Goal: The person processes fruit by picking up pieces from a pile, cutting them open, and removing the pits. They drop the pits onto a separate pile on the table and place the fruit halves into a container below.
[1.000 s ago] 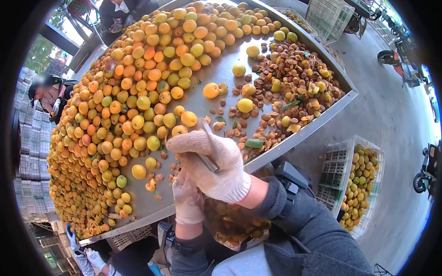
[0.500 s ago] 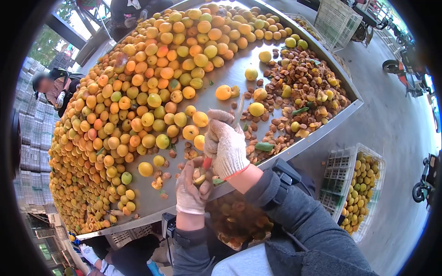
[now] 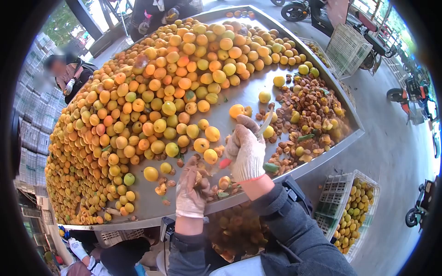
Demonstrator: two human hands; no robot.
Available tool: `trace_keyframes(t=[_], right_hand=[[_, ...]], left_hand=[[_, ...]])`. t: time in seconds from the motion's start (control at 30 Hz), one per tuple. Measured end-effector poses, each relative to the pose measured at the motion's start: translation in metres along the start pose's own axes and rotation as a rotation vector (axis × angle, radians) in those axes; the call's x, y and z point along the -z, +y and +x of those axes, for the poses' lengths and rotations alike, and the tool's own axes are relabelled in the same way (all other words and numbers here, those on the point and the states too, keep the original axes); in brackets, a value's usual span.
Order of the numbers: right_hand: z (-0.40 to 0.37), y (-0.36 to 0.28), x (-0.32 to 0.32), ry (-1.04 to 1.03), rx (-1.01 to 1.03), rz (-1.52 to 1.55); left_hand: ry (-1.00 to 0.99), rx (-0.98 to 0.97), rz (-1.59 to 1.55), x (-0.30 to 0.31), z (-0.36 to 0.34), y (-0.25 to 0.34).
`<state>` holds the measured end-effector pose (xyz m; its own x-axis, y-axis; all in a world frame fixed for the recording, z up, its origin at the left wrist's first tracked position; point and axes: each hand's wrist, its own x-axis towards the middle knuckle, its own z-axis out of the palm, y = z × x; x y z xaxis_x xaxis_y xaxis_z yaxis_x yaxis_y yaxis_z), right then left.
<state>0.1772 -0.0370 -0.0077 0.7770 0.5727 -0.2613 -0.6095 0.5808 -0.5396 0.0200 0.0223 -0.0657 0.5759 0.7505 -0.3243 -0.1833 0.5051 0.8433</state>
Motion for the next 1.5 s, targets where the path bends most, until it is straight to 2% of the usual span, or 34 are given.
trace_keyframes(t=[0.03,0.1,0.13,0.17,0.23,0.27,0.33,0.37,0.43,0.47,0.53,0.6,0.7,0.73,0.83,0.97,1.07,1.1,1.17,1.2,1.23,1.27,1.3,1.33,1.37,1.43,1.47,1.5], right_hand=[[-0.006,0.002,-0.003,-0.008,-0.004,0.001],[-0.023,0.002,-0.019,-0.091,0.006,-0.694],[-0.024,0.007,-0.011,-0.349,0.008,-0.924],[-0.027,0.018,-0.012,-0.603,0.154,-1.036],[-0.039,0.019,-0.010,-0.803,0.231,-1.408],[-0.040,0.018,-0.011,-0.811,0.229,-1.409],[-0.040,0.015,-0.012,-0.815,0.203,-1.669],[-0.041,0.014,-0.011,-0.825,0.204,-1.666],[-0.042,0.013,-0.007,-0.807,0.293,-1.686],[-0.044,0.010,-0.012,-0.725,0.248,-1.775],[-0.046,0.010,-0.009,-0.657,0.308,-1.712],[-0.051,0.008,-0.009,-0.593,0.373,-1.647],[-0.068,0.004,-0.014,-0.855,0.269,-1.524],[-0.068,0.011,-0.004,-0.889,0.315,-1.578],[-0.068,0.008,-0.001,-0.880,0.345,-1.602],[-0.062,-0.002,0.005,-0.869,0.438,-1.624],[-0.053,-0.013,0.001,-0.503,0.372,-1.794],[-0.054,-0.016,-0.003,-0.506,0.371,-1.796],[-0.058,-0.023,-0.014,-0.540,0.333,-1.817],[-0.061,-0.019,-0.010,-0.678,0.375,-1.776],[-0.063,-0.015,-0.007,-0.679,0.370,-1.775],[-0.065,-0.011,-0.004,-0.812,0.361,-1.773],[-0.066,-0.007,-0.001,-0.945,0.351,-1.766],[-0.064,-0.001,0.005,-0.958,0.448,-1.742],[-0.064,-0.001,0.006,-0.955,0.439,-1.740],[-0.064,-0.001,0.007,-0.953,0.435,-1.797],[-0.062,-0.004,0.008,-0.949,0.442,-1.748],[-0.062,-0.006,0.009,-0.945,0.436,-1.747]], left_hand=[[0.004,-0.008,0.000,-0.001,-0.004,0.006],[0.089,0.065,-0.239,-0.012,-0.007,0.028],[0.011,0.036,-0.248,0.001,-0.003,0.021],[0.010,0.038,-0.246,-0.001,-0.005,0.024],[0.128,0.069,-0.256,-0.009,-0.010,0.033],[0.133,0.066,-0.261,-0.006,-0.010,0.031],[0.110,-0.131,0.185,0.001,-0.010,0.026],[0.118,-0.137,0.184,0.005,-0.012,0.028],[0.024,-0.655,1.117,0.011,-0.017,0.034],[0.026,-0.654,1.117,0.007,-0.020,0.036],[0.144,0.055,-0.142,-0.003,-0.024,0.038],[0.161,0.060,-0.128,-0.002,-0.026,0.036],[0.154,0.042,-0.154,0.005,-0.028,0.028],[0.117,0.028,-0.189,0.006,-0.029,0.026],[0.075,-0.049,-0.221,-0.002,-0.035,0.017],[-0.010,-0.010,-0.138,-0.008,-0.040,0.027],[0.040,0.024,-0.235,-0.012,-0.039,0.029],[0.034,0.039,-0.270,-0.008,-0.035,0.028],[0.031,0.049,-0.307,-0.005,-0.032,0.028],[0.019,0.055,-0.297,-0.003,-0.031,0.028],[0.008,0.063,-0.286,-0.002,-0.031,0.028],[0.014,0.068,-0.284,-0.004,-0.031,0.028],[0.014,0.066,-0.207,-0.008,-0.031,0.029],[0.012,0.065,-0.128,-0.010,-0.032,0.029],[0.015,0.072,-0.125,-0.009,-0.033,0.028],[0.047,0.012,0.084,-0.009,-0.035,0.027],[0.002,-0.082,0.373,-0.007,-0.035,0.028],[0.002,-0.076,0.376,-0.005,-0.036,0.022]])
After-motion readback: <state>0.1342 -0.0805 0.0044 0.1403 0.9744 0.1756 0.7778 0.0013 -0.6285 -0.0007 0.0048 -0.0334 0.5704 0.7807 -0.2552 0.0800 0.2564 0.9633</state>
